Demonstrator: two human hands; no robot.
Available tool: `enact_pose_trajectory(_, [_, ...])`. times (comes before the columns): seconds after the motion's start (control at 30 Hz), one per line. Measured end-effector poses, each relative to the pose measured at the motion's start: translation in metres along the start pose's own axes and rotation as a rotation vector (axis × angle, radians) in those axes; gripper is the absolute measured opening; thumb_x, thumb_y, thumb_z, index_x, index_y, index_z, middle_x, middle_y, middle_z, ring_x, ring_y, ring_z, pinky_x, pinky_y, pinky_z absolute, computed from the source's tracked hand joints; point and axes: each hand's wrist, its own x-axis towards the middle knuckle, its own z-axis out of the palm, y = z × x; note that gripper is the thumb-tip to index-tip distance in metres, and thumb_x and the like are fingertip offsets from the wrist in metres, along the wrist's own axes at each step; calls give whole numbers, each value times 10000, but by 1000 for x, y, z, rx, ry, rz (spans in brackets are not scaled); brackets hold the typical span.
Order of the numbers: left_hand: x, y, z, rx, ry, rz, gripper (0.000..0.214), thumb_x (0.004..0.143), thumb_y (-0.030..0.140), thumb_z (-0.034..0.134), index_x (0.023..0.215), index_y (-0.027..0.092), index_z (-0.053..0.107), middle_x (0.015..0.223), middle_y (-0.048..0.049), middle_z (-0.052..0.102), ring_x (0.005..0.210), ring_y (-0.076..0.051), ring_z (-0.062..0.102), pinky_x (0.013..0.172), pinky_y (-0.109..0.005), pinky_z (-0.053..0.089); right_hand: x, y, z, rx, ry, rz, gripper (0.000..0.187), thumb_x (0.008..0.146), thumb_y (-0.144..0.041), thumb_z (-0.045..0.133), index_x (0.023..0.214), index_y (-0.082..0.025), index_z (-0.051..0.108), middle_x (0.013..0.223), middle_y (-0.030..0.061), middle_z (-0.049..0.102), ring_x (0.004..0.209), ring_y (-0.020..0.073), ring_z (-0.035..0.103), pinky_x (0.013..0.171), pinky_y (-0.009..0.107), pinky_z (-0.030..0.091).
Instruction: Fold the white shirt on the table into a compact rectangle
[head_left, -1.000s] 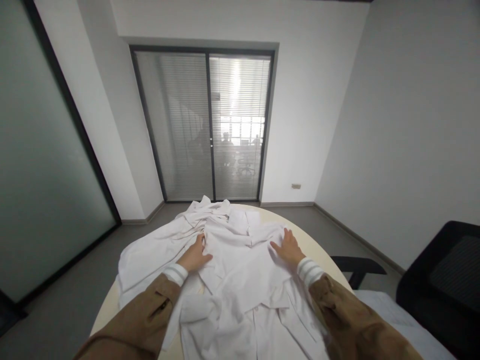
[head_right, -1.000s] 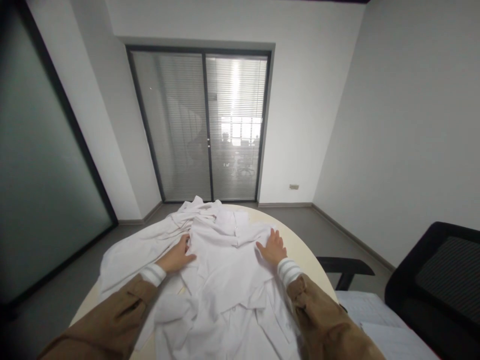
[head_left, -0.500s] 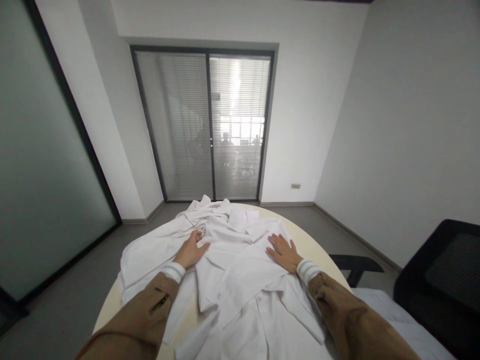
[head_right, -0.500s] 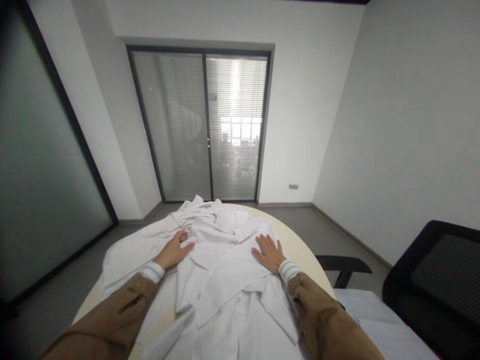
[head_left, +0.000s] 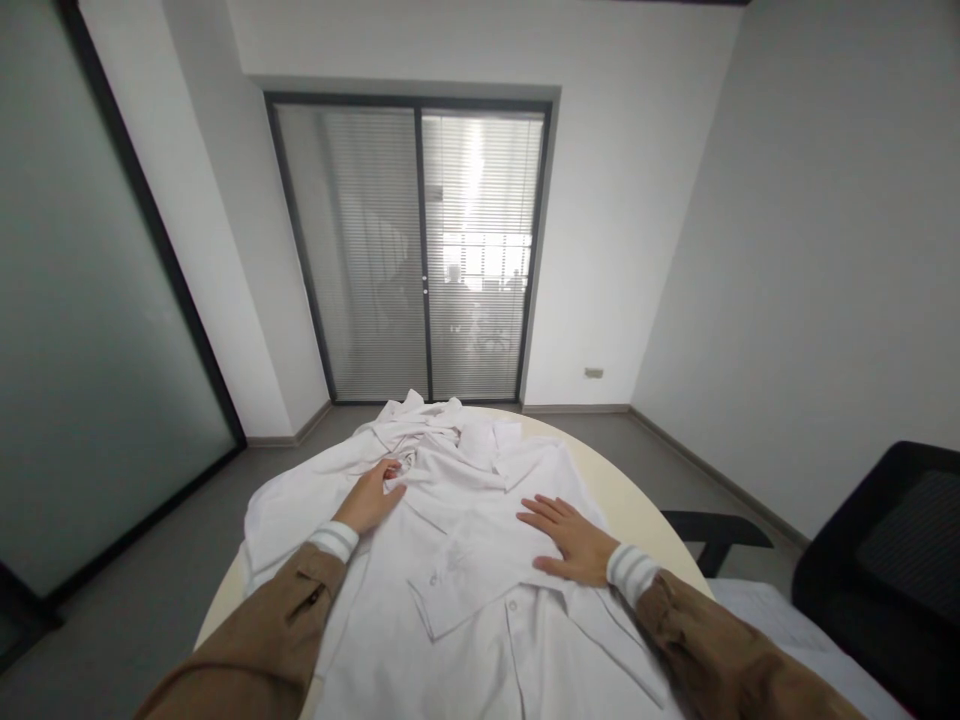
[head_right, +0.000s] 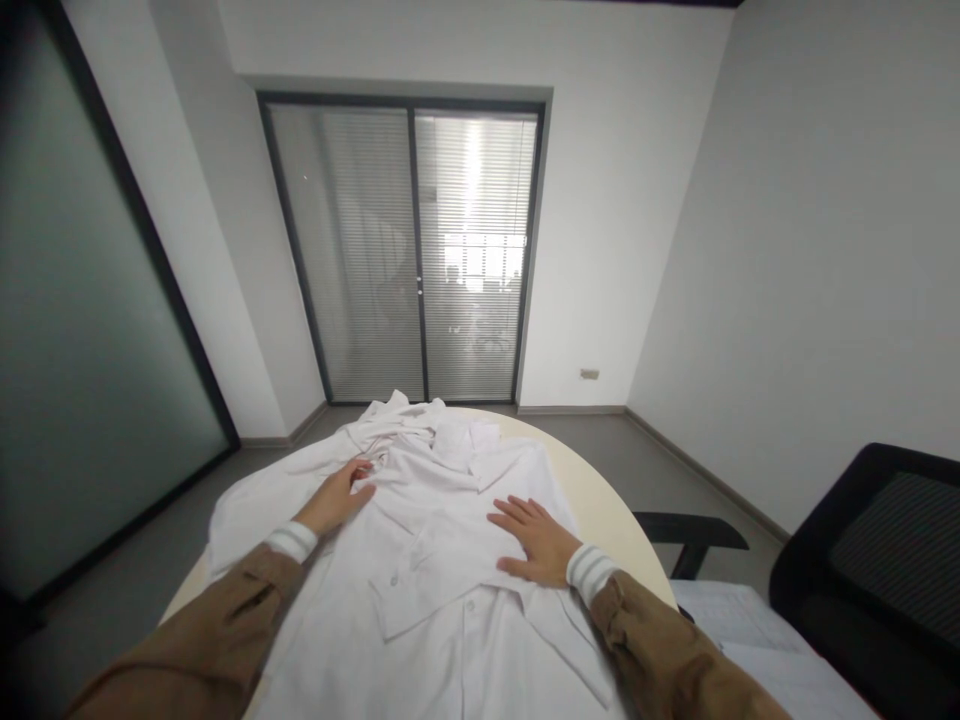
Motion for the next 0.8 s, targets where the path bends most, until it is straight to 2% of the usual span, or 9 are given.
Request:
enact_pose_trajectory(0.13, [0,12,1,98,-25,-59,466,802,443,641,1198,202,594,1044,-85,693,933,-240,660,849,-321,472,8,-6,-14,-45,-19,-17,865,742,-738,611,1460,-281,458,1546,111,397,1415,360,336,1164,497,223])
enact_pose_trajectory(0.2, [5,21,3,133,7,-26,441,839,467,606,1192,203,600,1053,-86,692,936,-235,652,832,-311,468,18,-9,-22,-52,8,12,782,770,-715,599,1404,-263,520,1423,118,543,1286,336,495,1094,447,333])
enact_pose_trajectory(0.3, [17,33,7,173,50,34,415,855,430,606,1197,193,598,1055,-84,686,952,-230,638,833,-302,466,42,-7,-32,-62,131,178,534,899,-568,515,1332,-258,555,1155,88,698,1038,261,642,931,359,433])
enact_pose_trajectory(0.4, [27,44,13,249,98,86,380,846,402,635,1156,184,628,1045,-93,670,998,-247,617,879,-316,454,71,-2,-41,-108,277,365,423,944,-415,491,1329,-245,526,974,63,729,920,224,663,811,302,440])
enact_pose_trajectory(0.5, [32,51,17,276,138,145,296,867,376,614,1090,185,655,1049,-99,651,977,-242,615,864,-309,448,102,3,-50,-109,375,464,466,952,-375,490,1401,-256,446,940,55,730,900,214,666,762,280,431])
enact_pose_trajectory(0.57, [33,54,19,262,121,136,248,881,367,597,1062,207,654,943,-65,662,870,-221,629,779,-288,445,122,4,-55,-89,405,482,548,952,-380,499,1469,-269,358,955,56,734,894,213,669,746,275,429])
enact_pose_trajectory(0.67, [33,55,20,224,70,68,200,889,372,584,1034,249,647,723,1,648,713,-201,626,626,-261,388,148,4,-61,-53,402,411,672,937,-381,537,1532,-293,236,954,41,742,886,210,668,739,272,426])
enact_pose_trajectory(0.73, [33,53,22,183,50,35,189,901,375,561,1026,259,641,631,22,632,657,-198,626,573,-256,351,161,3,-62,-42,384,348,648,919,-373,569,1505,-313,300,936,24,742,885,206,666,743,270,422])
enact_pose_trajectory(0.8, [33,51,24,115,32,22,191,920,372,523,1027,250,626,587,28,642,642,-197,641,577,-255,360,172,3,-60,-41,375,330,476,910,-373,580,1372,-305,489,928,22,737,887,202,662,749,267,418])
